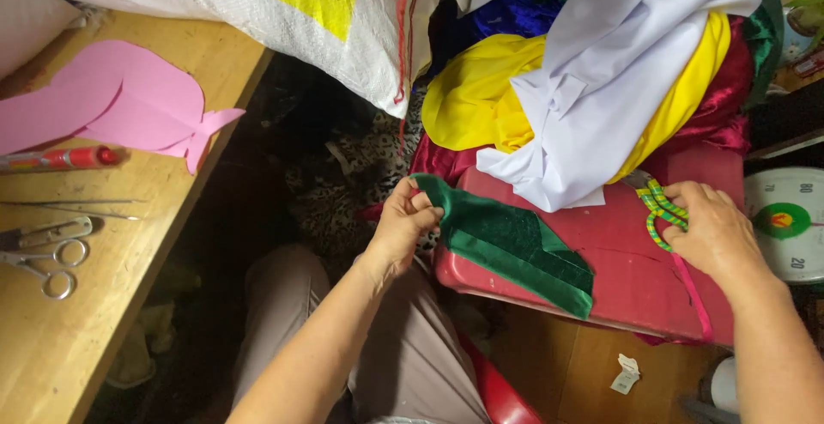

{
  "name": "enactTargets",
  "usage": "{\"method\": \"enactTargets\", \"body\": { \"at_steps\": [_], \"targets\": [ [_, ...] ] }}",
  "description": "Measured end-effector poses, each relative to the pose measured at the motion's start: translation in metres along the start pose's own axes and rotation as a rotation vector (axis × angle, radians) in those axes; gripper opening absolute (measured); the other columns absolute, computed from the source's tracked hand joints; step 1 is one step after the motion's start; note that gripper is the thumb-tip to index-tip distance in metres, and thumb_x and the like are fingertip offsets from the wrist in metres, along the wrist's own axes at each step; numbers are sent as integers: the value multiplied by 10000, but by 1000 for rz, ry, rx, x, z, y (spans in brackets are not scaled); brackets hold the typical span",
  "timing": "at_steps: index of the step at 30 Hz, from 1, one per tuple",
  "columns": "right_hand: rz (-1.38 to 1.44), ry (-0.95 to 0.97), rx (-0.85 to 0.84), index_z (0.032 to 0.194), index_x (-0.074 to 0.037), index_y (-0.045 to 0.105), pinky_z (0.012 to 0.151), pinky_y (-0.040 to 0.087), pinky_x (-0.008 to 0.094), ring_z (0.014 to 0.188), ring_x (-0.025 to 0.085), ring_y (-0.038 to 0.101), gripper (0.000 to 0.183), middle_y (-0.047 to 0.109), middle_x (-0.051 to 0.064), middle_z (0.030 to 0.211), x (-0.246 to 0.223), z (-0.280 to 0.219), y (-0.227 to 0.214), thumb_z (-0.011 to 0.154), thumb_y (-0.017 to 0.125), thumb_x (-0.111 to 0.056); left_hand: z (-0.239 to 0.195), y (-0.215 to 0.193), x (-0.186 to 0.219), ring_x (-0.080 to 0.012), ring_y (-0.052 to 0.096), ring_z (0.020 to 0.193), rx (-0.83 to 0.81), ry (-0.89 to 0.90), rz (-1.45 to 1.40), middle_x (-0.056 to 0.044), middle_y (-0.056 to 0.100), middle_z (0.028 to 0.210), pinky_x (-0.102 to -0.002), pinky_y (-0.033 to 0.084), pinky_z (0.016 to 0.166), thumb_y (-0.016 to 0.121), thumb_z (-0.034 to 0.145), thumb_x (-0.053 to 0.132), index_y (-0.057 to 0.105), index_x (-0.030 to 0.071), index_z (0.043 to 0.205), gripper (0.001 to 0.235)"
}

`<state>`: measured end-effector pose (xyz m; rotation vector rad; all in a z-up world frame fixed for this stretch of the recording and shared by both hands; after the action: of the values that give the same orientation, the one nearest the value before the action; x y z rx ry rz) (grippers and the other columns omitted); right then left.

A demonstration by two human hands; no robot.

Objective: Marking and cutting various pieces of fabric using a marker and scissors in a sewing workshop.

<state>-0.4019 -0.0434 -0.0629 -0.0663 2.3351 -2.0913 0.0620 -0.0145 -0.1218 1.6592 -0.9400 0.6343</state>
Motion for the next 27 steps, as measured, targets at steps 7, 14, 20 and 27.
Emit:
{"method": "enactTargets", "body": {
  "at_steps": [7,14,20,27],
  "targets": [
    [-50,69,-111,1317,-174,621,998,512,495,1194,360,622,559,690,110,1243,-5,-4,-3,768,707,-236,12,-11,11,-65,641,823,-135,24,-58,55,682,889,-246,557,838,606,897,-48,556,130,1407,543],
    [-4,235,-223,1169,-183,655,932,544,426,1163,250,695,387,745,19,1225,-16,-9,-15,795,723,-254,33,-12,23,-107,664,636,-37,5,-28,-53,725,787,-244,601,575,660,986,45,727,33,1037,85],
    [106,282,-208,1129,-192,683,836,543,354,920,238,740,349,799,68,988,2,-42,-12,790,758,-227,42,-19,27,-105,652,636,-42,-117,103,-55,705,790,-226,581,518,595,1048,135,713,42,992,160],
    [129,452,-175,1071,-198,710,826,540,377,977,241,769,291,825,66,1019,11,-126,-16,787,772,-195,46,-16,45,-105,620,607,-45,-74,280,-39,675,740,-248,605,537,654,1000,76,728,44,957,91]
  ]
}}
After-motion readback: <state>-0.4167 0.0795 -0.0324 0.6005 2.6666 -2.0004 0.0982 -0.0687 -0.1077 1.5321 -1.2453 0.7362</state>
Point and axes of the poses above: each hand's wrist, its own z-axis towards the middle knuckle, its own y-axis out of the palm, x = y × z, the point moved 1 cm from there along z, towards the middle knuckle
